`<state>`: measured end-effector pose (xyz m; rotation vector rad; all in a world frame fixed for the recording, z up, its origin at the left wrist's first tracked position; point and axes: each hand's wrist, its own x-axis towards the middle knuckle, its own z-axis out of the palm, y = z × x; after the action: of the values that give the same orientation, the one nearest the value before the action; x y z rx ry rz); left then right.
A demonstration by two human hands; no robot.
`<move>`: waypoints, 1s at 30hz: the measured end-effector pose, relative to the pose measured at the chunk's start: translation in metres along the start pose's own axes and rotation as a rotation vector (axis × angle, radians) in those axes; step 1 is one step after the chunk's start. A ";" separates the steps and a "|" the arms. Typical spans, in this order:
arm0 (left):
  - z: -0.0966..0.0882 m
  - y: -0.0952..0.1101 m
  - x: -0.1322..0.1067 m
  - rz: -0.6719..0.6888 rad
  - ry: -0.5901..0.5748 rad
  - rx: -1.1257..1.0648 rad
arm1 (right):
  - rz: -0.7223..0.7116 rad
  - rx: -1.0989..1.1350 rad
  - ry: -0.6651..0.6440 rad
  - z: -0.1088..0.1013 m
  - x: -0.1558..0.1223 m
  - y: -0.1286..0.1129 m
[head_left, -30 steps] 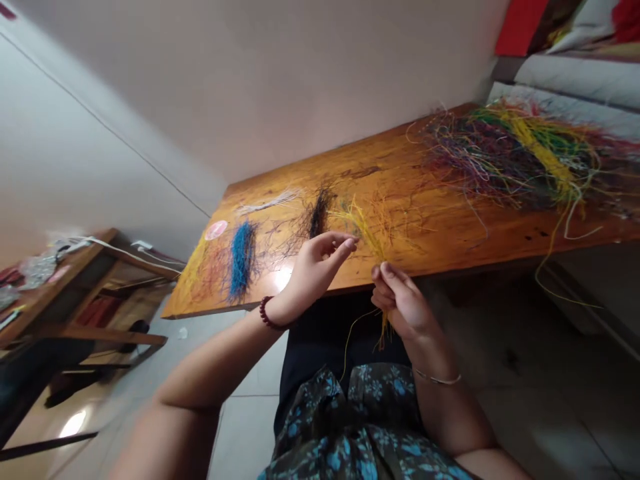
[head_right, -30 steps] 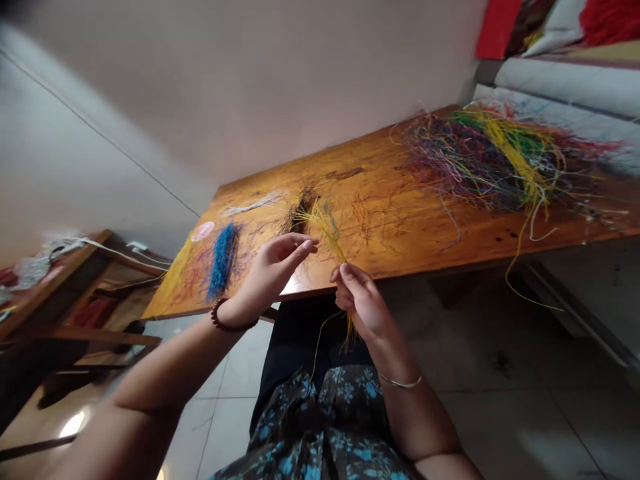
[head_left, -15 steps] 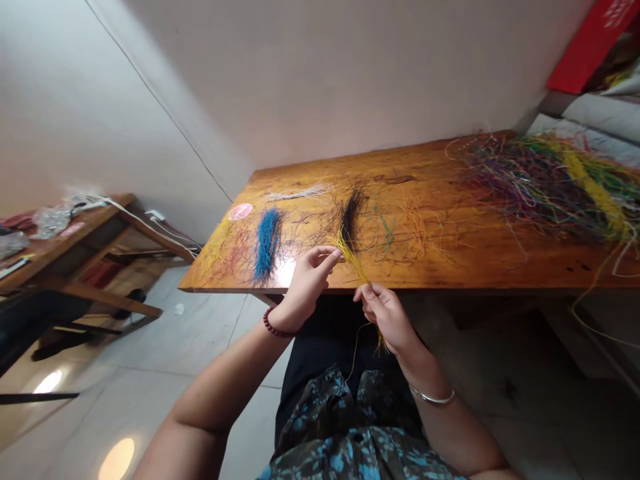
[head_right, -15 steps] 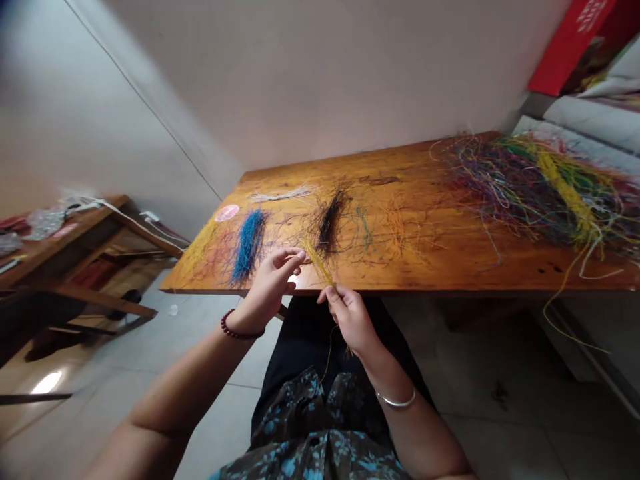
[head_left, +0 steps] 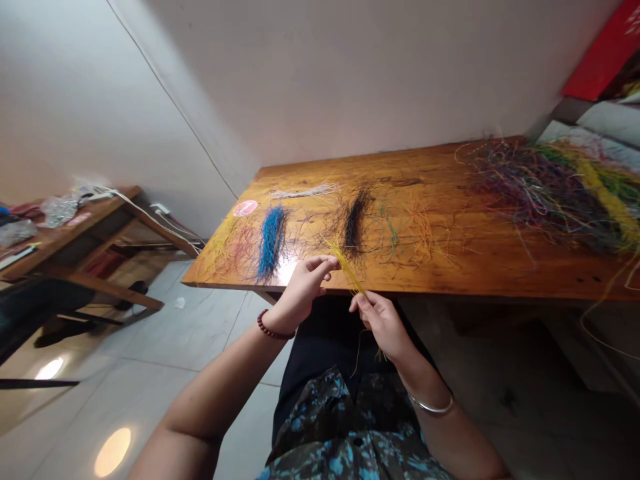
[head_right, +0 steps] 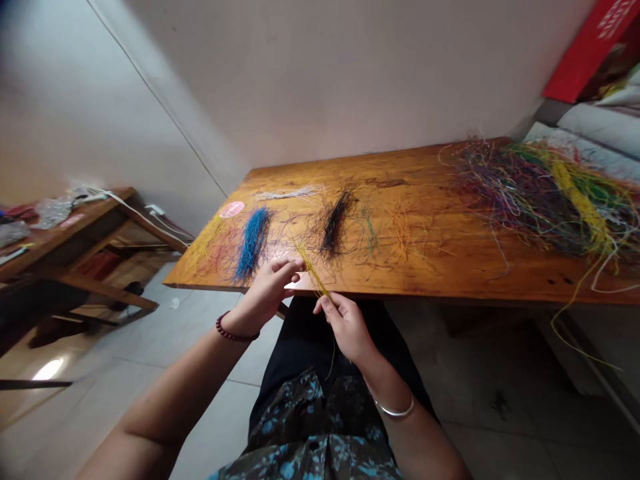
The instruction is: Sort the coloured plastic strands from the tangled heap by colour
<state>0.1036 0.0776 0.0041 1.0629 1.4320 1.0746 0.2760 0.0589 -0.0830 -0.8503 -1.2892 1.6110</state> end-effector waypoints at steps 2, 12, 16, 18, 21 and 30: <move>0.000 0.000 -0.001 0.010 0.004 0.007 | 0.004 0.015 -0.018 0.000 -0.001 -0.001; -0.006 0.000 -0.006 0.119 0.080 0.065 | 0.090 0.256 -0.046 0.000 -0.004 -0.014; -0.019 0.004 -0.010 0.182 0.120 0.094 | 0.111 0.297 -0.048 -0.003 -0.003 -0.016; -0.027 0.007 -0.013 0.209 0.122 0.126 | 0.119 0.304 -0.054 -0.005 -0.003 -0.016; -0.040 0.011 -0.019 0.256 0.129 0.229 | 0.128 0.295 -0.076 -0.005 -0.003 -0.018; -0.064 0.017 -0.041 0.395 0.248 0.487 | 0.140 0.235 -0.190 0.002 -0.006 -0.021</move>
<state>0.0457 0.0365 0.0354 1.6580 1.7839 1.1929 0.2815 0.0542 -0.0623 -0.6666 -1.1585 1.9502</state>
